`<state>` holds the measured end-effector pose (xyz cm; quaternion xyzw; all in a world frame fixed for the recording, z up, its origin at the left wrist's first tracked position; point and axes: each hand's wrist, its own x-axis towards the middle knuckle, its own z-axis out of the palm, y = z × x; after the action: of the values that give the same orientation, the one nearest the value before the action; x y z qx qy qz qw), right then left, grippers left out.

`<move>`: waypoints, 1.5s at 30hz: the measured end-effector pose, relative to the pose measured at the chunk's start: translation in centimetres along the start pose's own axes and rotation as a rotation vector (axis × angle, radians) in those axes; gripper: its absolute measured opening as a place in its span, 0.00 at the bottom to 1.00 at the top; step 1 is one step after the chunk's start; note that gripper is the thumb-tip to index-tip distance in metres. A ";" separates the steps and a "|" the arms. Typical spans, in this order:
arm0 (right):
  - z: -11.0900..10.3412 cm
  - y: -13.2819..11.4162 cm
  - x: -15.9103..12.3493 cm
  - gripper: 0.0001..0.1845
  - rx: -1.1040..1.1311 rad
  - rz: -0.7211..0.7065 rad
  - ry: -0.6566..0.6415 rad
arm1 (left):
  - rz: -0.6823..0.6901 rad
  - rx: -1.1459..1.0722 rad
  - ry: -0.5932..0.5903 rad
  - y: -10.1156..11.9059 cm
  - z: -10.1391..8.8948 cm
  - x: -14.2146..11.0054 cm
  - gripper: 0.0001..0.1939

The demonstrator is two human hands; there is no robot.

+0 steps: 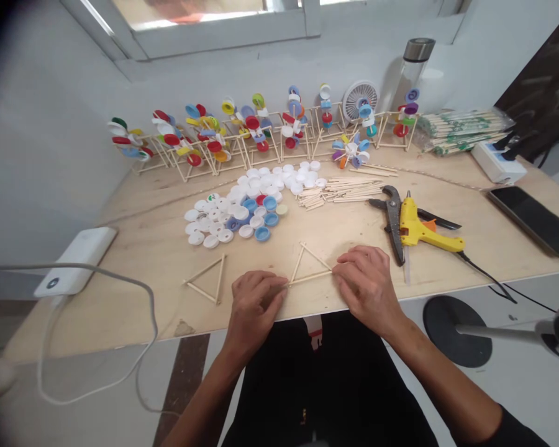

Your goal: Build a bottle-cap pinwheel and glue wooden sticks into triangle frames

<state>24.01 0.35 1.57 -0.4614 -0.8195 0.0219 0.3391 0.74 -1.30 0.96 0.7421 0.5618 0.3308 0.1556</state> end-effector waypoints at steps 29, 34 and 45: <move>2.2 -2.0 1.5 0.10 -0.057 -0.094 -0.062 | 0.067 0.083 0.044 -0.1 0.6 0.0 0.07; 2.2 -2.0 1.5 0.12 -0.049 -0.092 -0.056 | 0.072 0.086 0.046 -0.1 0.6 0.1 0.07; 0.6 -1.4 0.5 0.11 -0.065 -0.064 0.028 | 0.053 0.020 0.054 -0.1 0.1 -0.6 0.09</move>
<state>22.47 0.15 1.87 -0.4461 -0.8293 -0.0220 0.3359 0.67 -1.87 0.62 0.7492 0.5490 0.3491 0.1242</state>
